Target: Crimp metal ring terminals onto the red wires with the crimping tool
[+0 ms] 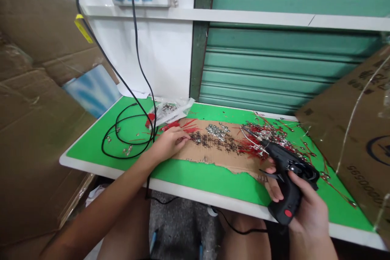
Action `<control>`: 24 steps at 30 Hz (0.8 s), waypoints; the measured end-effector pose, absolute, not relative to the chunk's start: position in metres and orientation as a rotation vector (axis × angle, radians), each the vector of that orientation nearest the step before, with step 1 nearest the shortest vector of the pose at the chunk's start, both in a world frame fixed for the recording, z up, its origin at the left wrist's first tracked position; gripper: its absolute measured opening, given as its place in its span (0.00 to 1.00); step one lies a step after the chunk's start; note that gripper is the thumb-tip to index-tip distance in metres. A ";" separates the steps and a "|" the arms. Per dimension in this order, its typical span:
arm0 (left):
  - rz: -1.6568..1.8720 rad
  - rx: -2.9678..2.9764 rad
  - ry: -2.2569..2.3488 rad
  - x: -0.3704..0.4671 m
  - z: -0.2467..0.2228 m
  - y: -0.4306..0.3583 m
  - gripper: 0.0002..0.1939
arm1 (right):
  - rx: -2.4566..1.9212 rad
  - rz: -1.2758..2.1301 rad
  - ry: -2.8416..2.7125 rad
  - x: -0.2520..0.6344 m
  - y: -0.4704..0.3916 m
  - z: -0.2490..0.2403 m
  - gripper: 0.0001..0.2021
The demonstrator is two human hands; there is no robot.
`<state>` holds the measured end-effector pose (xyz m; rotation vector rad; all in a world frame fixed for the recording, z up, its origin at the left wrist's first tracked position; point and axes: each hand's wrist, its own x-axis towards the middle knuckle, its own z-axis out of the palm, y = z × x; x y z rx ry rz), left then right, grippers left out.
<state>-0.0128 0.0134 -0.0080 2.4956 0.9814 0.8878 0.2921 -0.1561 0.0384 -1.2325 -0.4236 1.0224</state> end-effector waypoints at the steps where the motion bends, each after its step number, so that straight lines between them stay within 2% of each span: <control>1: 0.898 2.494 0.976 -0.013 -0.009 0.014 0.08 | -1.242 1.024 -0.444 0.291 -0.156 0.038 0.17; 9: 0.849 2.469 1.018 -0.007 -0.008 0.012 0.08 | -1.308 1.163 -0.528 0.263 -0.147 0.056 0.19; 24: 0.856 2.415 0.979 -0.009 0.000 0.005 0.07 | -1.437 1.405 -0.640 0.245 -0.131 0.041 0.19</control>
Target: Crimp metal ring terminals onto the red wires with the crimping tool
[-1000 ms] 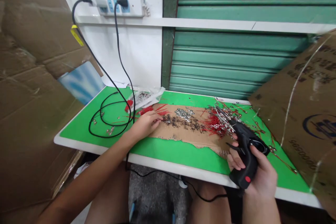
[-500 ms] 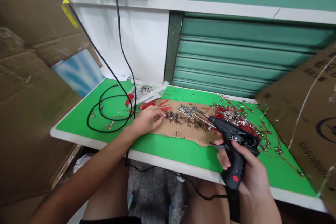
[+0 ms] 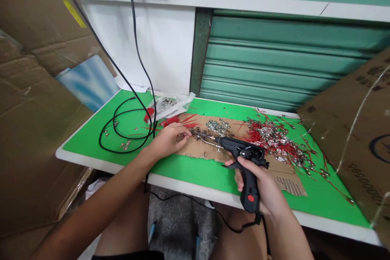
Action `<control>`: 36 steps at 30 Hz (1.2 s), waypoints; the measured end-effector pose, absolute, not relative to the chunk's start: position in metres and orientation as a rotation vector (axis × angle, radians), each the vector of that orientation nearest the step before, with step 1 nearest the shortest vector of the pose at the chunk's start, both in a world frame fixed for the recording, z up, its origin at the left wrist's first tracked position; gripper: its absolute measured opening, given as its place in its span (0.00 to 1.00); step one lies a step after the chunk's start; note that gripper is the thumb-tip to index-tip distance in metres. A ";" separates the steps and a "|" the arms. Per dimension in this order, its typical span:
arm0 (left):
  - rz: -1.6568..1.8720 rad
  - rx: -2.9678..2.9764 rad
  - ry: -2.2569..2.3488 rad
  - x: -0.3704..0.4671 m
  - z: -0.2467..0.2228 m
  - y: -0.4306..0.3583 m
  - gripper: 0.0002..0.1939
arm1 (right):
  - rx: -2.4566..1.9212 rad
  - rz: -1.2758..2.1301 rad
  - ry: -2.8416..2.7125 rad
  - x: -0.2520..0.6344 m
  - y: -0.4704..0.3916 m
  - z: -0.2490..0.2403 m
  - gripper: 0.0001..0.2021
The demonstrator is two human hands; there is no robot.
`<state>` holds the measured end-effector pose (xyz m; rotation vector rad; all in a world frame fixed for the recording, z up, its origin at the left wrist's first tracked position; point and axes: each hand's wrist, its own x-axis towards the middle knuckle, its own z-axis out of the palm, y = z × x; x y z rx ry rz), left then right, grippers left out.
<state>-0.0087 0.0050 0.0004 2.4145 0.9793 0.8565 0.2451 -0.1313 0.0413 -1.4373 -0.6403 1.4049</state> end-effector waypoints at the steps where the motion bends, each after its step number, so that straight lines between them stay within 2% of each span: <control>1: 0.861 2.407 0.980 -0.009 0.001 0.004 0.07 | -1.447 1.417 -0.647 0.245 -0.130 0.040 0.20; 12: 0.814 2.386 1.150 -0.005 0.004 -0.001 0.02 | -1.509 1.500 -0.674 0.251 -0.130 0.033 0.20; 25: 0.858 2.330 1.147 -0.002 -0.004 -0.001 0.03 | -1.541 1.522 -0.687 0.250 -0.128 0.036 0.22; 36: 0.817 2.310 1.143 -0.001 -0.001 -0.002 0.04 | -1.520 1.465 -0.659 0.246 -0.127 0.038 0.19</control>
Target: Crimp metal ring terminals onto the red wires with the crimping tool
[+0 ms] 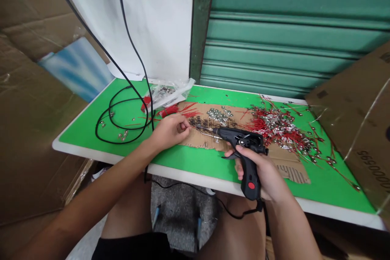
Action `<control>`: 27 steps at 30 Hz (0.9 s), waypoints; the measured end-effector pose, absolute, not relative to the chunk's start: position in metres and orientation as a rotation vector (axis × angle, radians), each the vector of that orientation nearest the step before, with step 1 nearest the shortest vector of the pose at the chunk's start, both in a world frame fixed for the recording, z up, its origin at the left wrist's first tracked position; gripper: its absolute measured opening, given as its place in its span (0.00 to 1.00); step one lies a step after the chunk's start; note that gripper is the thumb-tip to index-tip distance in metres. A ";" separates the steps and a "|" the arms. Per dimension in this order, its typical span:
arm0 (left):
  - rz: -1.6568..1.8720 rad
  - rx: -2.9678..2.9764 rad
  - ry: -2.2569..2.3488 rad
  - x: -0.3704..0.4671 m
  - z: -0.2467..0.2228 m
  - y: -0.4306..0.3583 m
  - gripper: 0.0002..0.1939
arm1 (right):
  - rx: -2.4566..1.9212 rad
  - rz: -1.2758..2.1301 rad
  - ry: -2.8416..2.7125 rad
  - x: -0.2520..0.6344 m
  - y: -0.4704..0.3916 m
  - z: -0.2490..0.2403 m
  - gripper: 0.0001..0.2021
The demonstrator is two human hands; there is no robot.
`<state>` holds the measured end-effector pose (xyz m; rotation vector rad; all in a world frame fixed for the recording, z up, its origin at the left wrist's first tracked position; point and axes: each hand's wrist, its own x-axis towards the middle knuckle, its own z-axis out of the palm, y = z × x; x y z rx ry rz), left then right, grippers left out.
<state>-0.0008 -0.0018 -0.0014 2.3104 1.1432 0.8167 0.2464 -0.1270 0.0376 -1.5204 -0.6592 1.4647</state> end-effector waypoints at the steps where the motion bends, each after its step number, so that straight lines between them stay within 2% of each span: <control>1: 0.820 2.312 1.139 -0.001 -0.001 -0.002 0.04 | -1.516 1.453 -0.657 0.246 -0.127 0.038 0.18; 12: 0.836 2.293 1.156 0.001 -0.002 -0.003 0.05 | -1.506 1.442 -0.613 0.245 -0.125 0.038 0.21; 27: 0.795 2.284 1.215 0.002 0.000 -0.004 0.03 | -1.620 1.466 -0.621 0.243 -0.127 0.043 0.19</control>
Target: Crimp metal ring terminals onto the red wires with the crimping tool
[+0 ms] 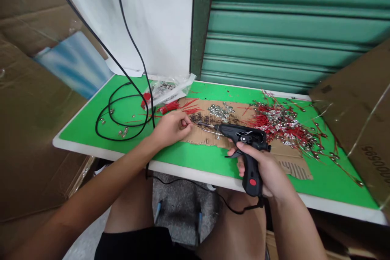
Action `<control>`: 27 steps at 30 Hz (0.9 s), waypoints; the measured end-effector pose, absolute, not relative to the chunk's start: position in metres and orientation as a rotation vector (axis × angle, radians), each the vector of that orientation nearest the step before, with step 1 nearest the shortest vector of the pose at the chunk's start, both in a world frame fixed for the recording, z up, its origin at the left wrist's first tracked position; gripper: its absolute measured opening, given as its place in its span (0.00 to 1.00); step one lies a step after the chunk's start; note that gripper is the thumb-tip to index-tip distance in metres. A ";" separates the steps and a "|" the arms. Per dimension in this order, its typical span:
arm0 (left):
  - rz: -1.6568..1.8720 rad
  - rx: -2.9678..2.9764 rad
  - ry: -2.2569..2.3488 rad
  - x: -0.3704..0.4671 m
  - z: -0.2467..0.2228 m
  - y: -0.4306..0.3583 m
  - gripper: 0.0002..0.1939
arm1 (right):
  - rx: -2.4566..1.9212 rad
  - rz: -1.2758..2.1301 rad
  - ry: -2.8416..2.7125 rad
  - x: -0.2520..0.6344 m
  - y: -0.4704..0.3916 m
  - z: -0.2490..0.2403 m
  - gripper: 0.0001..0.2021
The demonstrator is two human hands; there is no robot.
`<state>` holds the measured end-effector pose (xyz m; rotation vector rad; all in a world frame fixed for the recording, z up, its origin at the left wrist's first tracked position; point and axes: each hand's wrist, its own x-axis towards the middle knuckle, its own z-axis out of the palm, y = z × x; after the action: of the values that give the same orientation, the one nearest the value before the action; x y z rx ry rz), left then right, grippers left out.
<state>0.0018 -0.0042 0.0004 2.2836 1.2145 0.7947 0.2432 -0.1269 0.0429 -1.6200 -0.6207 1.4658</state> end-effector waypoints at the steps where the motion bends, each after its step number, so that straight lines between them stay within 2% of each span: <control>1: 0.805 2.278 1.216 0.002 0.000 -0.004 0.03 | -1.628 1.466 -0.621 0.243 -0.127 0.044 0.19; 6: 0.829 2.265 1.193 0.003 0.000 -0.004 0.04 | -1.669 1.451 -0.642 0.242 -0.127 0.045 0.18; 15: 0.851 2.233 1.218 0.005 -0.004 -0.004 0.03 | -1.654 1.468 -0.690 0.240 -0.130 0.044 0.24; 27: 0.834 2.252 1.223 0.006 -0.002 -0.004 0.04 | -1.643 1.504 -0.500 0.239 -0.128 0.051 0.20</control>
<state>0.0055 -0.0039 -0.0018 2.2518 1.2228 0.8341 0.2389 -0.1283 0.0507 -1.6431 -0.4999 1.5037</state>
